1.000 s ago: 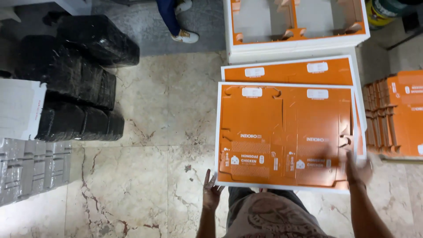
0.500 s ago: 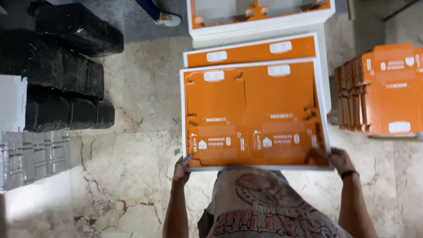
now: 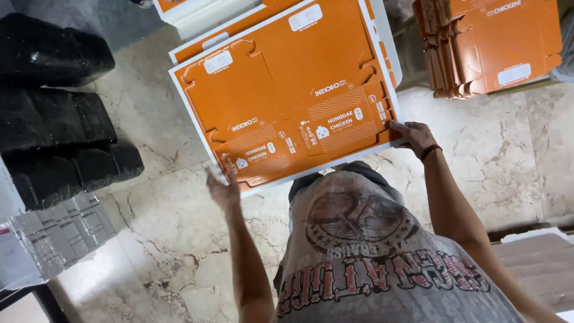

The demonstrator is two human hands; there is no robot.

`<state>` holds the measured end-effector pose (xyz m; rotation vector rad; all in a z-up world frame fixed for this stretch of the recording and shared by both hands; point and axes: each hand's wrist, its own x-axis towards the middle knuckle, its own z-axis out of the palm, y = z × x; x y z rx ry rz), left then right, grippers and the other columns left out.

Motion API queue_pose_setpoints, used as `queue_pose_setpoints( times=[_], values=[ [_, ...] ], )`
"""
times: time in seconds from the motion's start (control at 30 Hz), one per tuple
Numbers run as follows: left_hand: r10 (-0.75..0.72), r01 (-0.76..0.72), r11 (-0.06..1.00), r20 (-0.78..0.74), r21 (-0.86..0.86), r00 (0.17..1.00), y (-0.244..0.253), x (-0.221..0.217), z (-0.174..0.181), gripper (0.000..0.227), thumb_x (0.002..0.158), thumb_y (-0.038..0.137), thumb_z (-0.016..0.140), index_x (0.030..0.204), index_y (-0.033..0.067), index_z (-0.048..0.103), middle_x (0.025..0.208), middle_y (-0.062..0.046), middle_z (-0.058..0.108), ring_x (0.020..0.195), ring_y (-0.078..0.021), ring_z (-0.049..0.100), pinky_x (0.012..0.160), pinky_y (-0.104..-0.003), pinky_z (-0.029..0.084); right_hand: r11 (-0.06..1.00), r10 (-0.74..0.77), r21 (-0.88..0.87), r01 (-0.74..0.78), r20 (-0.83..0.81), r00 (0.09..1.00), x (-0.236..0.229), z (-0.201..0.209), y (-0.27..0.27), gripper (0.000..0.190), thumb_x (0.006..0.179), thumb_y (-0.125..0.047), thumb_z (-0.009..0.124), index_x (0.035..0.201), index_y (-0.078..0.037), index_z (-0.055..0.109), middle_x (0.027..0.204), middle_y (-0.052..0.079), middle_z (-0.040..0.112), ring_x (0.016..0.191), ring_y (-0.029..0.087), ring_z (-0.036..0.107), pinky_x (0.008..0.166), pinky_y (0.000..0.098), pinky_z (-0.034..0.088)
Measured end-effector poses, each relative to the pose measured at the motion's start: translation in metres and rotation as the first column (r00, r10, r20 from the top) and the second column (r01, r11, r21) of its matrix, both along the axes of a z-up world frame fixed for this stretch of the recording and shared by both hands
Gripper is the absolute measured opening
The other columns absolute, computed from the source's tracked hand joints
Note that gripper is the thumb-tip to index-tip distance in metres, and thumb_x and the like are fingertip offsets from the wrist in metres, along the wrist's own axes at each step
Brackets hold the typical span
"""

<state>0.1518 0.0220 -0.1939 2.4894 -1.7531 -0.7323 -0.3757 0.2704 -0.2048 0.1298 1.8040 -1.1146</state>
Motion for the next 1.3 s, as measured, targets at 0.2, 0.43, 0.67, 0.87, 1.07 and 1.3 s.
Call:
queue_pose_setpoints(
  times=[0.2,0.43,0.67,0.87,1.07,1.3],
  values=[
    [-0.548,0.517,0.836,-0.225,-0.185,0.805,0.026,-0.203,0.053,0.072,0.092,0.035,0.078,0.153,0.0106,0.048,0.147,-0.018,0.055,0.142,-0.0366,0.045,0.123,-0.049,0.029,0.997,0.028,-0.081,-0.004,0.307,0.951,0.003,-0.004,0.02,0.057,0.097,-0.045,0.076,0.125,0.003,0.06,0.11,0.019,0.065,0.087,0.034,0.072,0.079,0.0455,0.066],
    [-0.834,0.83,0.551,0.023,0.091,0.551,0.016,-0.277,0.018,0.114,0.082,0.061,0.085,0.167,0.031,0.016,0.173,-0.018,-0.008,0.156,-0.0534,-0.005,0.113,-0.084,0.008,0.946,0.321,-0.005,-0.323,-0.082,0.943,0.017,0.076,-0.006,0.055,0.1,-0.049,0.083,0.098,0.004,0.068,0.082,0.022,0.068,0.073,0.033,0.073,0.081,0.0456,0.06],
    [-0.844,0.8,0.521,0.036,0.299,0.536,0.007,-0.29,0.008,0.129,0.078,0.061,0.093,0.166,0.0446,-0.001,0.17,-0.015,-0.025,0.152,-0.0593,-0.014,0.103,-0.092,0.015,0.938,0.303,-0.114,-0.328,-0.193,0.933,0.037,0.134,-0.032,0.051,0.105,-0.049,0.084,0.085,-0.004,0.07,0.069,0.023,0.068,0.065,0.031,0.074,0.084,0.0388,0.059],
    [-0.872,0.808,0.395,-0.097,0.437,0.479,-0.012,-0.295,0.053,0.106,0.102,0.06,0.071,0.166,0.0371,-0.01,0.165,-0.016,-0.034,0.15,-0.0597,-0.022,0.116,-0.083,0.004,0.963,-0.182,-0.113,0.244,0.394,0.901,0.024,0.038,0.027,0.051,0.096,-0.047,0.062,0.134,-0.013,0.059,0.112,0.019,0.065,0.093,0.04,0.068,0.09,0.06,0.059],
    [-0.96,0.93,0.279,0.076,0.241,0.268,0.003,-0.315,0.021,0.142,0.081,0.088,0.089,0.168,0.0285,-0.008,0.165,-0.02,-0.026,0.148,-0.0668,-0.01,0.108,-0.092,0.018,0.904,-0.348,-0.111,0.414,0.375,0.859,0.075,-0.007,0.013,0.022,0.098,-0.04,0.067,0.104,-0.02,0.061,0.078,0.004,0.055,0.074,0.033,0.07,0.091,0.0629,0.062],
    [-0.939,0.869,0.335,0.049,0.363,0.342,0.002,-0.335,0.05,0.147,0.082,0.086,0.086,0.164,0.0265,-0.021,0.166,-0.02,-0.03,0.147,-0.0677,-0.015,0.105,-0.093,0.012,0.955,-0.271,-0.23,0.189,-0.411,0.871,0.096,0.071,-0.018,0.05,0.098,-0.038,0.077,0.067,-0.017,0.045,0.07,-0.007,0.037,0.068,0.006,0.037,0.065,0.0294,0.056]
  ],
)
